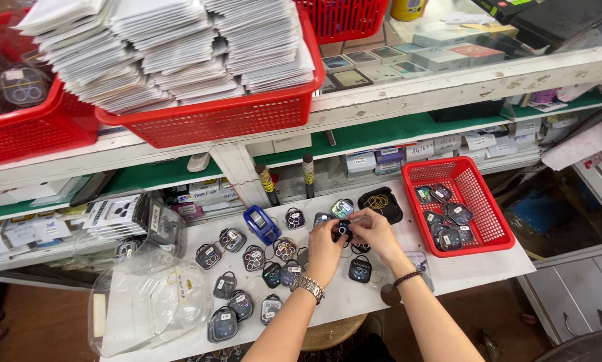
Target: The person packs rings into small round metal tins at a shop counter. They pick up tins one at a time, open the lids, arrange rings inside, close the lids, stack the finished tins, and place them into a red basket alongside other packed tins.
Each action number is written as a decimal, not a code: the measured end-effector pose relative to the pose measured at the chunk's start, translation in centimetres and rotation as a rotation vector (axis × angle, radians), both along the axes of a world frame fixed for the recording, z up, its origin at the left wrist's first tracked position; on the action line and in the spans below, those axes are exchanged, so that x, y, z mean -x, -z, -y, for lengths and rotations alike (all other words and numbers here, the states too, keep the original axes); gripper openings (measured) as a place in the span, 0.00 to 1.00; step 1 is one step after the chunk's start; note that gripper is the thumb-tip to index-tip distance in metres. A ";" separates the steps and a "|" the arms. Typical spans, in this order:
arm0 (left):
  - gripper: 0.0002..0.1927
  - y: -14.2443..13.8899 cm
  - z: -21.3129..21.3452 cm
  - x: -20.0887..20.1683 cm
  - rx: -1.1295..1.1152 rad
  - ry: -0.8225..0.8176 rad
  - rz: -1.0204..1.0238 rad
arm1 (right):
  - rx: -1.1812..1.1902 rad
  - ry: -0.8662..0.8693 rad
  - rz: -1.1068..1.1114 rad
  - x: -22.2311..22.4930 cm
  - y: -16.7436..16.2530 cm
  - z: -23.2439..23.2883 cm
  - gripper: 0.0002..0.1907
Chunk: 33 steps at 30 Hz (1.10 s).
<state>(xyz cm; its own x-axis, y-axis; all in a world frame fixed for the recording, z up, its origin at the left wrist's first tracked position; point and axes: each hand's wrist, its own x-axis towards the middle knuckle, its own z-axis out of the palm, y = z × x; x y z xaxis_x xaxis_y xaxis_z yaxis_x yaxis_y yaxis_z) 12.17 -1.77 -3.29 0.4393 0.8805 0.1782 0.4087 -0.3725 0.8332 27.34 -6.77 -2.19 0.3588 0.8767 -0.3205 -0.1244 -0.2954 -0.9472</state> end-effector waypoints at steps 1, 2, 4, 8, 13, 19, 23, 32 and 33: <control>0.19 0.2 -0.2 -0.5 0.045 -0.009 -0.009 | -0.012 0.007 0.024 0.0 0.0 0.0 0.12; 0.19 0.2 -0.5 -0.9 0.090 -0.020 -0.019 | -0.017 0.017 0.028 0.0 0.0 -0.1 0.12; 0.19 0.1 -1.1 -1.7 0.157 -0.029 -0.025 | -0.026 0.033 0.036 -0.1 -0.1 -0.1 0.12; 0.18 -0.6 -1.6 -3.4 0.220 -0.055 -0.003 | -0.045 0.095 0.048 -0.7 -0.4 -0.1 0.13; 0.19 -1.2 -1.6 -5.2 0.298 -0.094 -0.012 | -0.046 0.153 0.036 -1.5 -0.1 0.3 0.13; 0.14 -0.6 -1.1 -5.5 0.492 0.037 0.124 | 0.021 0.183 0.091 -2.0 0.7 1.9 0.13; 0.11 -0.2 -1.0 -4.8 0.847 0.020 0.431 | 0.018 0.249 0.065 -2.3 1.0 2.8 0.13; 0.10 1.0 -1.3 -2.2 1.020 -0.079 0.546 | -0.053 0.381 -0.066 -3.4 1.2 3.1 0.14; 0.10 1.0 -1.2 -2.0 0.993 -0.082 0.529 | -0.056 0.390 -0.070 -3.5 1.2 3.2 0.14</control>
<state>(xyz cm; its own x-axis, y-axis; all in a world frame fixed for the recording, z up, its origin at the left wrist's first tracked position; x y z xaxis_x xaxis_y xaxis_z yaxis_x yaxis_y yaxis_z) 14.17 -0.56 -4.30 0.4510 0.7587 -0.4701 -0.0912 0.5631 0.8213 30.88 -9.94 -3.37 0.6471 0.6960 -0.3113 -0.2815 -0.1613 -0.9459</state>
